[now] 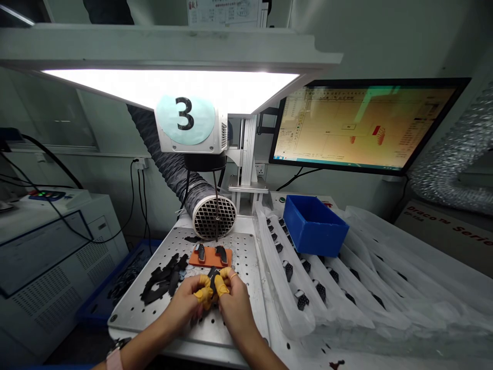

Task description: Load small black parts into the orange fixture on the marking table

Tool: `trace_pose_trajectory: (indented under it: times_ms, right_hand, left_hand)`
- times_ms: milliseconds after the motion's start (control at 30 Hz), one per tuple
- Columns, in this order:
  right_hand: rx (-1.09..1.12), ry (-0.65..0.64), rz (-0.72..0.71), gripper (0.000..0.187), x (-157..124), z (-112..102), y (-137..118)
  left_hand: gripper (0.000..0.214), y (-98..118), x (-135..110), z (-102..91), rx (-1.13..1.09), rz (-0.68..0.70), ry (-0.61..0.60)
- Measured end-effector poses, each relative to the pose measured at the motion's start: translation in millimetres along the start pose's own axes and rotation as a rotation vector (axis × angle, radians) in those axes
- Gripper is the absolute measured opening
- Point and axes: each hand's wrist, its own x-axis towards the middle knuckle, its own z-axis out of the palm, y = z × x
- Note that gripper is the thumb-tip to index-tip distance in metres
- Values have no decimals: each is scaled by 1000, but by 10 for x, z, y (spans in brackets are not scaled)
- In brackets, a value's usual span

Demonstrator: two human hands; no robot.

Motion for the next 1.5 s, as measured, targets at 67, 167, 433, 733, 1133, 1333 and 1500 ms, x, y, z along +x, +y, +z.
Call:
trace_pose_trajectory:
  times_ms: [67,167,433,733,1133,1333,1500]
  right_hand:
    - [1,0,-4,14,3,1,-2]
    - [-6,-4,-6,13,5,-2,4]
    - [2,-2,-10,15,0,-6,12]
    - [22,-8,16,13,-12,-3,-4]
    - [27,-14,-4,10,-23,-2,-18]
    - [22,6,23,9,-18,0,-63]
    - [47,22,36,13,-23,1,-112]
  left_hand:
    - [11,-1,-1,-2,-2,4,0]
    - [12,1,-5,-6,0,2,1]
    - [9,9,-5,-4,-5,7,0]
    - [8,18,1,-3,0,6,-3]
    - [8,25,-5,0,24,-3,9]
    - [13,77,-6,-23,2,-45,-4]
    - [22,108,-17,-35,21,-56,-17]
